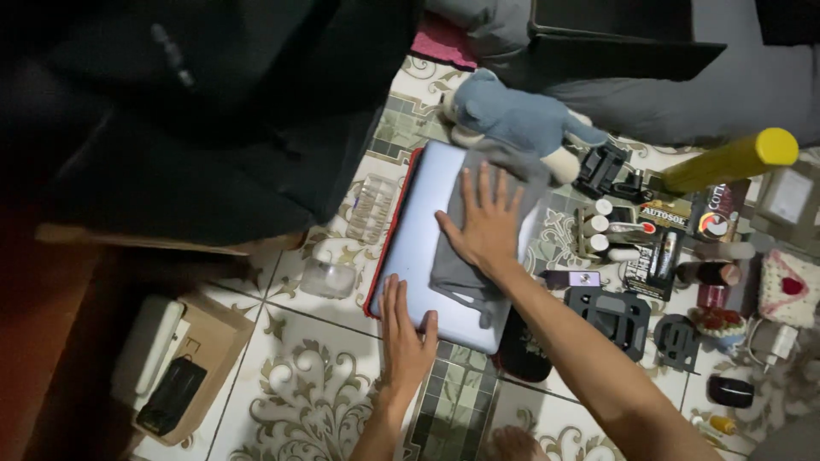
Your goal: Cleaning a desk surface and organizing electronics and accessories.
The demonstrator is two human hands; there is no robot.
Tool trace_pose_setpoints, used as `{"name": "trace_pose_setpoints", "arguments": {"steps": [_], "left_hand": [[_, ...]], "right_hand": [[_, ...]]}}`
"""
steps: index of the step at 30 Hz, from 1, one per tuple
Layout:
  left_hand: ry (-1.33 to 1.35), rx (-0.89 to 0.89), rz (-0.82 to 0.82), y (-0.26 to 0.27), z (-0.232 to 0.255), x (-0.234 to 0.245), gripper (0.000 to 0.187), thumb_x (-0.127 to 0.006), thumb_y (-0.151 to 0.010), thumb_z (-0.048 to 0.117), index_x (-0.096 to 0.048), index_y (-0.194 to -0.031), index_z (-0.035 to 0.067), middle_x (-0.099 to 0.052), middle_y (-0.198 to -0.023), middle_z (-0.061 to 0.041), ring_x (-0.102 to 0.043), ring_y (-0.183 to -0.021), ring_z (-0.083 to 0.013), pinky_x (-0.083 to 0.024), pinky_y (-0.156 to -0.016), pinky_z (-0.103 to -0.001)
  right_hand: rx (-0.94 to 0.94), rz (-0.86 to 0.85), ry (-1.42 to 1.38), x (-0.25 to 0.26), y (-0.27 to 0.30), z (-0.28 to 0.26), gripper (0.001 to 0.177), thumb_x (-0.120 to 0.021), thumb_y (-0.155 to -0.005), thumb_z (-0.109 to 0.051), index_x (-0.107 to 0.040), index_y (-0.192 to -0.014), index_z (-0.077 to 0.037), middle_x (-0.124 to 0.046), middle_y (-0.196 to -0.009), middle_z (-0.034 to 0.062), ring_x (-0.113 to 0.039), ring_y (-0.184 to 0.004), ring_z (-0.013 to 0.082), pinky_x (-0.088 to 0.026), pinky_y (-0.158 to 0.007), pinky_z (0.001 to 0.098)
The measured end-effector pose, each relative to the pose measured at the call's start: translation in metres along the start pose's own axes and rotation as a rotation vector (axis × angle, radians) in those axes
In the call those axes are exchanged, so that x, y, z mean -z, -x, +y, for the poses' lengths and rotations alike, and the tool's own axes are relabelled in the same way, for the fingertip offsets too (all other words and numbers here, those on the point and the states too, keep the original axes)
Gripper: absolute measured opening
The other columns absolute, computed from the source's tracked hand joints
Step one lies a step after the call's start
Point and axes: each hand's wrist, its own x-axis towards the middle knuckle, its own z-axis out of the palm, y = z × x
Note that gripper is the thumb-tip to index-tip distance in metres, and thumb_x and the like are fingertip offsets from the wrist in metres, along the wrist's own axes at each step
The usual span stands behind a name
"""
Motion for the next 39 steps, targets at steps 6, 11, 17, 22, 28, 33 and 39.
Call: {"name": "trace_pose_setpoints", "arguments": {"steps": [6,11,17,22,28,33,39], "left_hand": [[0.14,-0.008,0.044,0.004,-0.003,-0.003,0.07,-0.06,-0.099,0.022,-0.028,-0.153,-0.009,-0.032,-0.16,-0.03,-0.03,-0.151,-0.0457,-0.023,-0.125,-0.053],[0.178,-0.003,0.08,0.007,-0.003,-0.004,0.066,-0.053,-0.103,0.026,-0.03,-0.153,-0.009,-0.035,-0.159,-0.03,-0.032,-0.151,-0.0447,-0.024,-0.125,-0.051],[0.201,0.03,0.193,0.01,-0.009,-0.011,0.06,-0.039,-0.109,0.032,-0.033,-0.154,-0.007,-0.036,-0.159,-0.029,-0.035,-0.15,-0.0446,-0.026,-0.124,-0.051],[0.163,0.077,0.275,0.012,0.007,0.005,0.053,-0.036,-0.111,0.032,-0.041,-0.149,-0.004,-0.041,-0.157,-0.027,-0.041,-0.146,-0.0423,-0.031,-0.122,-0.05],[0.126,0.209,0.236,0.021,-0.002,0.01,0.048,-0.038,-0.11,0.03,-0.05,-0.144,-0.002,-0.044,-0.155,-0.025,-0.043,-0.145,-0.0401,-0.032,-0.12,-0.049],[0.058,0.187,0.211,0.023,-0.015,0.001,0.04,-0.05,-0.105,0.017,-0.056,-0.14,0.0,-0.044,-0.154,-0.024,-0.047,-0.141,-0.0387,-0.04,-0.114,-0.046],[0.177,0.325,0.238,0.022,-0.007,0.019,0.033,-0.061,-0.097,0.002,-0.063,-0.13,0.002,-0.048,-0.15,-0.015,-0.063,-0.123,-0.0257,-0.059,-0.091,-0.033]], "right_hand": [[0.048,0.059,-0.038,-0.032,-0.019,-0.018,0.078,-0.05,-0.099,-0.047,-0.03,-0.163,-0.006,-0.024,-0.17,0.0171,-0.028,-0.151,0.0433,-0.012,-0.123,0.0666],[0.175,0.069,-0.1,-0.034,-0.005,-0.029,0.079,-0.052,-0.095,-0.041,-0.03,-0.162,-0.005,-0.027,-0.168,0.0154,-0.033,-0.15,0.0418,-0.011,-0.123,0.065],[0.451,-0.146,-0.071,-0.031,0.09,-0.066,0.09,-0.061,-0.084,-0.047,-0.032,-0.157,-0.004,-0.034,-0.163,0.0177,-0.035,-0.145,0.0402,-0.011,-0.121,0.0659],[0.541,-0.067,-0.152,-0.018,0.139,-0.054,0.084,-0.065,-0.089,-0.042,-0.036,-0.159,-0.007,-0.036,-0.165,0.0145,-0.035,-0.15,0.0359,-0.014,-0.127,0.062],[0.352,-0.165,-0.16,0.02,0.141,-0.006,0.086,-0.062,-0.087,-0.04,-0.03,-0.155,0.003,-0.029,-0.162,0.0225,-0.031,-0.147,0.0447,-0.014,-0.121,0.0611],[0.169,-0.114,-0.104,0.02,0.132,0.026,0.085,-0.057,-0.091,-0.041,-0.027,-0.156,0.003,-0.026,-0.164,0.022,-0.029,-0.146,0.0463,-0.014,-0.12,0.0631],[0.044,0.004,-0.076,-0.001,0.039,0.017,0.083,-0.059,-0.091,-0.042,-0.031,-0.158,-0.002,-0.026,-0.166,0.0175,-0.024,-0.152,0.0434,-0.012,-0.12,0.0675]]}}
